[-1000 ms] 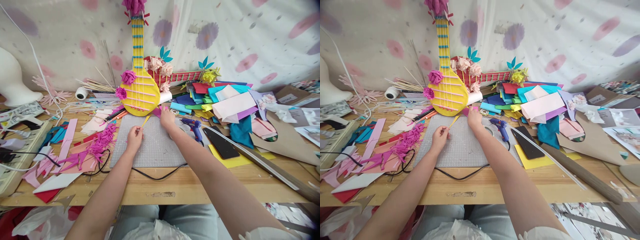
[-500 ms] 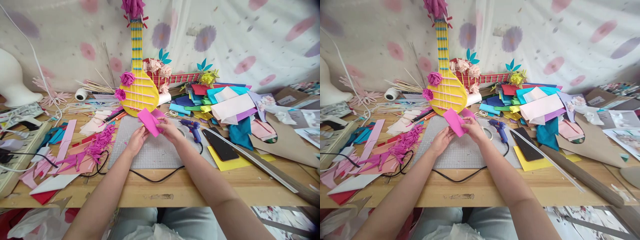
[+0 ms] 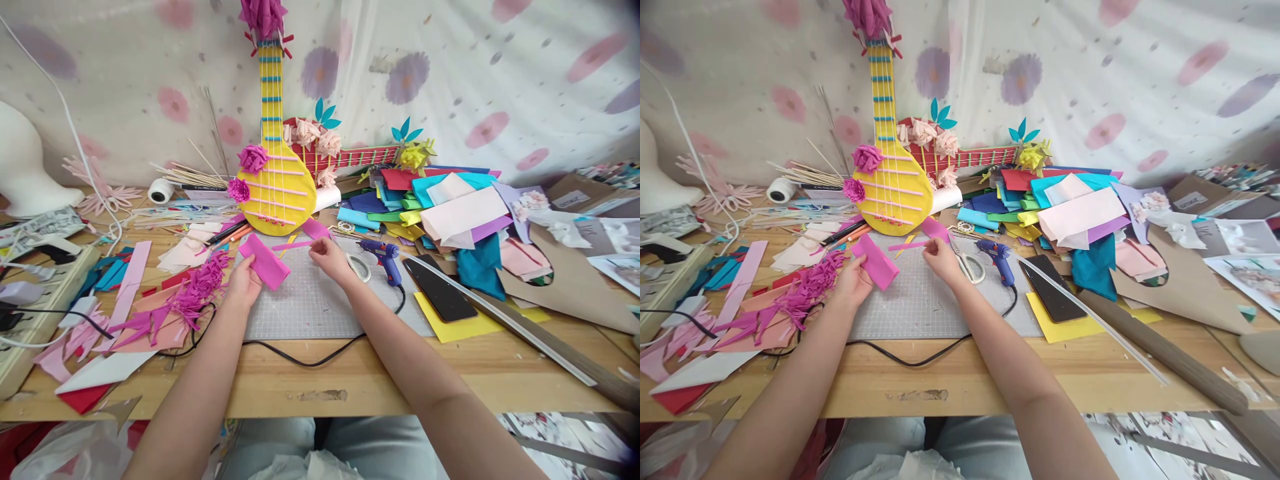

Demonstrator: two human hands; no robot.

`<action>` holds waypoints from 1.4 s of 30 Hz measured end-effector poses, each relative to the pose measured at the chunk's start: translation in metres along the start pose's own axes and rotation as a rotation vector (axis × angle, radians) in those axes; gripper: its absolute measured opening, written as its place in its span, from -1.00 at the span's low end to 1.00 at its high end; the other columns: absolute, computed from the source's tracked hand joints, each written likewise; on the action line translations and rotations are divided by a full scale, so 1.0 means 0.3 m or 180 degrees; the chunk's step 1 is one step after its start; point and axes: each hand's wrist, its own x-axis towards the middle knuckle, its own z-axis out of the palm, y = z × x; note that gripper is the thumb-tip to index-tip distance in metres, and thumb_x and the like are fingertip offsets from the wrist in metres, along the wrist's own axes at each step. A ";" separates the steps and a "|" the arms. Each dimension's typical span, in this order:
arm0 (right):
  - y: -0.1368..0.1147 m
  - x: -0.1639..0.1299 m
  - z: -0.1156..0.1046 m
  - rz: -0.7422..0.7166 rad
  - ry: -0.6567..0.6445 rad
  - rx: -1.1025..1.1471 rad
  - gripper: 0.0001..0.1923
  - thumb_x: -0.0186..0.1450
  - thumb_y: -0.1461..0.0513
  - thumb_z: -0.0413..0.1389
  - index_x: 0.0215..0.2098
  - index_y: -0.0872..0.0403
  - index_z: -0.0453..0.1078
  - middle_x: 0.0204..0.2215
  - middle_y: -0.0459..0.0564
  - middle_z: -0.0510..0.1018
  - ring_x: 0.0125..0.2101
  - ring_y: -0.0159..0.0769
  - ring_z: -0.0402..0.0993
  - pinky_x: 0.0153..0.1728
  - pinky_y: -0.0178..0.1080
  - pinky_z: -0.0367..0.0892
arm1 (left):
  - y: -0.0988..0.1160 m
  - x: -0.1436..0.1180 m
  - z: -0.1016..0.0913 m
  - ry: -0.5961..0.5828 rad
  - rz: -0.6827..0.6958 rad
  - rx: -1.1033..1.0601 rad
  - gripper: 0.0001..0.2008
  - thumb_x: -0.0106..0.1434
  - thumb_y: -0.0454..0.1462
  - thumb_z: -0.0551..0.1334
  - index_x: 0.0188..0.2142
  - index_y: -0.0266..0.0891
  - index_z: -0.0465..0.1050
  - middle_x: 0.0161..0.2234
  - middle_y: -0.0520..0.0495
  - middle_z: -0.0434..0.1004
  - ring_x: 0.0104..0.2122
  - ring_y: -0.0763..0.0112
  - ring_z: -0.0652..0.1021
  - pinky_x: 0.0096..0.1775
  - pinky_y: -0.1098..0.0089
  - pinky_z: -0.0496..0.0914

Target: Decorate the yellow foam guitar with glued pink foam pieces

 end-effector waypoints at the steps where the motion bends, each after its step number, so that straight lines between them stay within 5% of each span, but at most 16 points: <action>1: -0.001 0.025 -0.005 -0.0136 0.0112 -0.0420 -0.86 0.15 0.31 0.02 -0.28 0.08 0.28 -0.33 -0.10 0.49 -0.34 -0.41 0.41 -0.21 -0.27 0.32 | 0.010 0.003 -0.003 0.0025 0.0011 -0.0011 -0.79 0.22 -0.45 0.03 -0.34 -0.29 0.43 -0.44 -0.01 0.57 -0.39 0.52 0.57 -0.26 0.53 0.44; 7: -0.037 0.141 0.011 -0.0485 0.0055 -0.2151 -0.76 0.19 0.35 -0.04 -0.19 0.11 0.33 -0.17 0.03 0.49 -0.11 -0.24 0.35 -0.08 -0.21 0.22 | 0.042 0.019 -0.025 0.0075 0.0051 -0.0127 -0.79 0.23 -0.44 0.03 -0.31 -0.31 0.43 -0.46 -0.01 0.57 -0.45 0.53 0.56 -0.28 0.51 0.45; 12: -0.043 0.196 -0.015 -0.0050 0.0584 -0.2940 -0.68 0.24 0.27 -0.05 -0.06 0.21 0.26 -0.07 0.24 0.42 -0.01 -0.07 0.29 -0.04 -0.12 0.16 | 0.049 0.035 -0.041 0.0159 0.0053 -0.0088 -0.77 0.23 -0.44 0.01 -0.29 -0.32 0.44 -0.45 -0.03 0.57 -0.41 0.51 0.57 -0.23 0.49 0.45; 21: -0.015 0.312 -0.083 0.0647 0.0032 -0.2597 -0.50 0.20 0.17 0.06 0.06 0.21 0.15 -0.02 0.27 0.42 -0.07 -0.05 0.40 -0.16 -0.13 0.28 | 0.003 0.013 -0.039 -0.0418 -0.0020 0.0637 -0.86 0.17 -0.44 0.10 -0.38 -0.31 0.43 -0.48 -0.06 0.56 -0.34 0.39 0.58 -0.20 0.36 0.47; 28: -0.042 0.304 -0.068 0.0594 -0.0249 -0.2801 -0.79 0.19 0.27 0.03 -0.22 0.13 0.40 -0.18 0.15 0.53 -0.16 -0.11 0.47 -0.23 -0.21 0.32 | -0.009 0.004 -0.043 -0.0663 -0.0223 0.0865 -0.88 0.15 -0.41 0.14 -0.34 -0.33 0.45 -0.46 -0.11 0.57 -0.36 0.34 0.59 -0.23 0.32 0.48; 33: -0.088 0.250 -0.064 0.0454 -0.0012 -0.2899 -0.76 0.18 0.30 -0.01 -0.21 0.15 0.40 -0.13 0.20 0.49 -0.09 -0.07 0.41 -0.16 -0.17 0.29 | -0.012 -0.013 -0.033 -0.0760 -0.0401 0.1000 -0.83 0.16 -0.41 0.10 -0.32 -0.37 0.46 -0.41 -0.18 0.58 -0.31 0.27 0.59 -0.21 0.28 0.48; 38: -0.142 0.111 -0.106 -0.0016 0.0369 -0.2279 -0.88 0.15 0.27 0.02 -0.34 0.10 0.35 -0.36 0.07 0.52 -0.29 -0.16 0.44 -0.28 -0.20 0.27 | -0.012 -0.015 -0.028 -0.0647 -0.0421 0.0868 -0.82 0.18 -0.44 0.07 -0.32 -0.38 0.45 -0.44 -0.14 0.58 -0.35 0.35 0.59 -0.22 0.35 0.47; 42: -0.165 -0.012 -0.110 -0.0442 -0.0046 -0.0098 -0.85 0.13 0.15 0.08 -0.40 0.06 0.26 -0.47 -0.07 0.45 -0.45 -0.35 0.37 -0.41 -0.29 0.24 | -0.017 -0.015 -0.029 -0.0662 -0.0483 0.0845 -0.83 0.18 -0.46 0.08 -0.33 -0.38 0.45 -0.45 -0.13 0.58 -0.40 0.40 0.58 -0.24 0.40 0.46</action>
